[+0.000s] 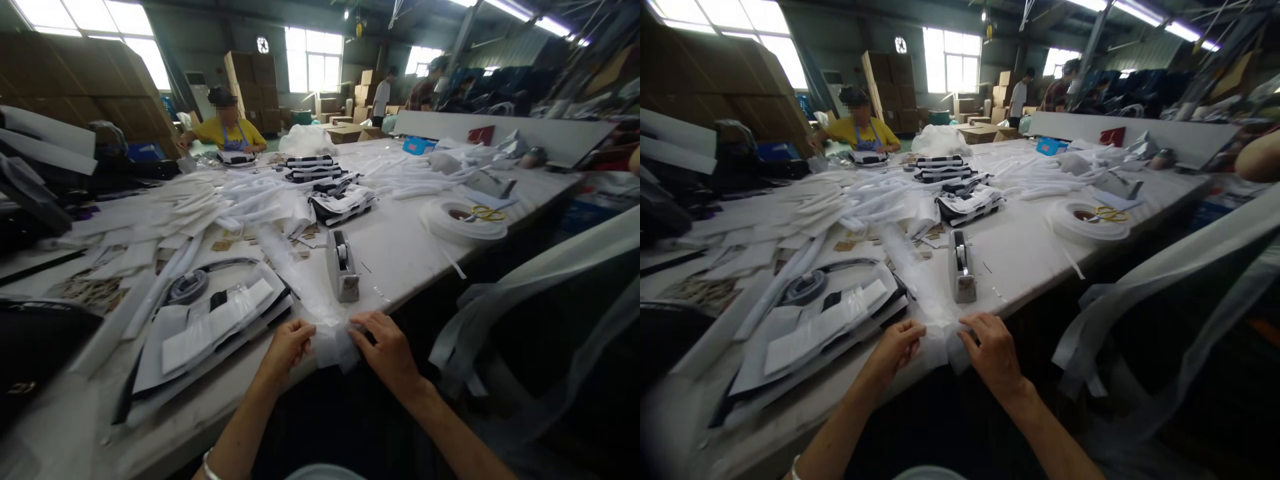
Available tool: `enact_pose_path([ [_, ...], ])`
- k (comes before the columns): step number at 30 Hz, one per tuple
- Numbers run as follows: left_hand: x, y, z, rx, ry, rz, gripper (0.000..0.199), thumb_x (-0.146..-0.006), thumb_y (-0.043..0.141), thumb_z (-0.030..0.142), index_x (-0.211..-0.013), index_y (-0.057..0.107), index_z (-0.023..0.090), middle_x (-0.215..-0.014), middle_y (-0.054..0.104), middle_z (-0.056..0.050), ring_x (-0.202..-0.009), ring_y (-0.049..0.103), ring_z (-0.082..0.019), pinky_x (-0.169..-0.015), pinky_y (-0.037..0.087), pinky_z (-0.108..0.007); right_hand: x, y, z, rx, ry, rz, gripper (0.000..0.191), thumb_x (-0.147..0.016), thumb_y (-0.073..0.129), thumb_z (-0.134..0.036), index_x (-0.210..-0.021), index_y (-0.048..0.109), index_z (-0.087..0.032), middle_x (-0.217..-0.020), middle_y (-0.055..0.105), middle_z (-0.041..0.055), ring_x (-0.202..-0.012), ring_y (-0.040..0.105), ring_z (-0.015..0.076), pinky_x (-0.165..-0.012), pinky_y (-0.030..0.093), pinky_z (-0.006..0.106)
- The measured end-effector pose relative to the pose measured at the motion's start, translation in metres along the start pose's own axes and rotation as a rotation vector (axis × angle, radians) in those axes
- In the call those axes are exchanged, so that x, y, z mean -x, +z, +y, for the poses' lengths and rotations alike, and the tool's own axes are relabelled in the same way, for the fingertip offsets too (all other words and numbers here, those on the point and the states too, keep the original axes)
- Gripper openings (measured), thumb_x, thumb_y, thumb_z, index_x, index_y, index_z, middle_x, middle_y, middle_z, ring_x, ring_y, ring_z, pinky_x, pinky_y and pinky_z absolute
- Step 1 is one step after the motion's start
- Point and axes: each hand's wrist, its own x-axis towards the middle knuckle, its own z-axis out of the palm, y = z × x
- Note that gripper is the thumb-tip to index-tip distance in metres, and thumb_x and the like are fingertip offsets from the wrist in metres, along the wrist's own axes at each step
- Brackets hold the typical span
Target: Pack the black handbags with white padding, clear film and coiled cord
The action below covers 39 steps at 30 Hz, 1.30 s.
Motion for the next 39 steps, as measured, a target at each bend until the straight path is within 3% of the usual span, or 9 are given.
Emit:
enact_pose_path([
  [4,-0.003,-0.004,-0.003,-0.098,0.059,0.007,0.034,-0.067,0.06,0.052,-0.066,0.047,0.021,-0.047,0.046,0.007,-0.035,0.026,-0.006,-0.037,0.018,-0.02,-0.026,0.022,-0.005,0.124,-0.242,-0.093,0.049,-0.083,0.054,-0.003,-0.126,0.063,-0.023,-0.134,0.062,0.0082,-0.128,0.052,0.0273,-0.111,0.037,0.048],
  [7,0.0,-0.005,-0.009,-0.207,0.164,0.082,0.029,-0.071,0.062,0.046,-0.063,0.049,0.021,-0.052,0.048,0.004,-0.042,0.037,-0.009,-0.043,0.028,-0.022,-0.037,0.045,0.008,0.136,-0.294,-0.159,0.037,-0.082,0.057,-0.002,-0.108,0.071,-0.023,-0.122,0.07,0.0058,-0.121,0.058,0.0265,-0.109,0.038,0.049],
  [14,0.009,0.004,-0.021,-0.825,1.006,0.461,0.033,-0.087,0.056,0.023,-0.12,0.06,0.019,-0.128,0.061,-0.013,-0.118,0.056,-0.029,-0.099,0.045,-0.044,-0.052,0.042,0.007,-0.034,-0.145,-0.112,0.005,-0.086,0.068,-0.018,-0.085,0.072,-0.022,-0.094,0.075,0.0042,-0.091,0.069,0.0206,-0.087,0.052,0.035],
  [17,-0.008,0.011,0.005,-0.883,1.124,0.417,0.056,-0.087,0.055,0.015,-0.142,0.044,0.017,-0.147,0.049,-0.014,-0.14,0.04,-0.029,-0.115,0.03,-0.049,-0.071,0.017,-0.017,-0.191,-0.12,-0.082,0.004,-0.085,0.068,-0.022,-0.084,0.072,-0.023,-0.096,0.075,0.0032,-0.093,0.068,0.0195,-0.089,0.051,0.032],
  [20,-0.029,0.017,0.055,-0.849,1.0,0.223,0.041,-0.086,0.055,0.013,-0.126,0.06,0.019,-0.122,0.068,-0.01,-0.121,0.057,-0.028,-0.118,0.023,-0.05,-0.097,-0.025,-0.031,-0.316,0.029,-0.045,0.007,-0.083,0.067,-0.027,-0.086,0.072,-0.022,-0.095,0.074,0.0019,-0.091,0.067,0.0188,-0.085,0.05,0.03],
  [23,-0.038,0.031,0.11,-0.693,0.796,-0.025,0.017,-0.082,0.064,0.027,-0.096,0.071,0.02,-0.085,0.072,-0.004,-0.087,0.065,-0.024,-0.097,0.043,-0.039,-0.122,-0.087,-0.026,-0.432,0.261,0.105,0.02,-0.08,0.069,-0.037,-0.089,0.07,-0.02,-0.082,0.071,-0.0003,-0.076,0.063,0.0162,-0.071,0.05,0.027],
  [27,-0.023,0.07,0.15,-0.294,0.641,-0.454,0.043,-0.066,0.077,0.042,-0.1,0.066,0.019,-0.074,0.062,0.003,-0.065,0.055,-0.015,-0.061,0.042,-0.024,-0.133,-0.178,-0.003,-0.721,0.354,0.355,0.033,-0.064,0.081,-0.041,-0.08,0.064,-0.018,-0.073,0.064,-0.0025,-0.07,0.06,0.014,-0.069,0.053,0.028],
  [31,-0.005,0.116,0.138,-0.028,0.53,-0.644,0.043,-0.067,0.075,0.049,-0.093,0.062,0.018,-0.066,0.053,0.005,-0.055,0.042,-0.009,-0.053,0.032,-0.02,-0.118,-0.239,0.014,-0.767,0.422,0.5,0.042,-0.054,0.089,-0.04,-0.078,0.063,-0.017,-0.072,0.065,-0.0025,-0.065,0.061,0.0125,-0.064,0.053,0.026],
  [39,-0.003,0.164,0.064,-0.009,0.558,-0.544,0.039,-0.074,0.069,0.052,-0.067,0.051,0.018,-0.062,0.041,0.005,-0.06,0.035,-0.011,-0.056,0.031,-0.022,-0.085,-0.276,0.026,-0.588,0.389,0.632,0.044,-0.06,0.087,-0.049,-0.081,0.069,-0.015,-0.07,0.068,0.0002,-0.062,0.062,0.0117,-0.061,0.053,0.024],
])
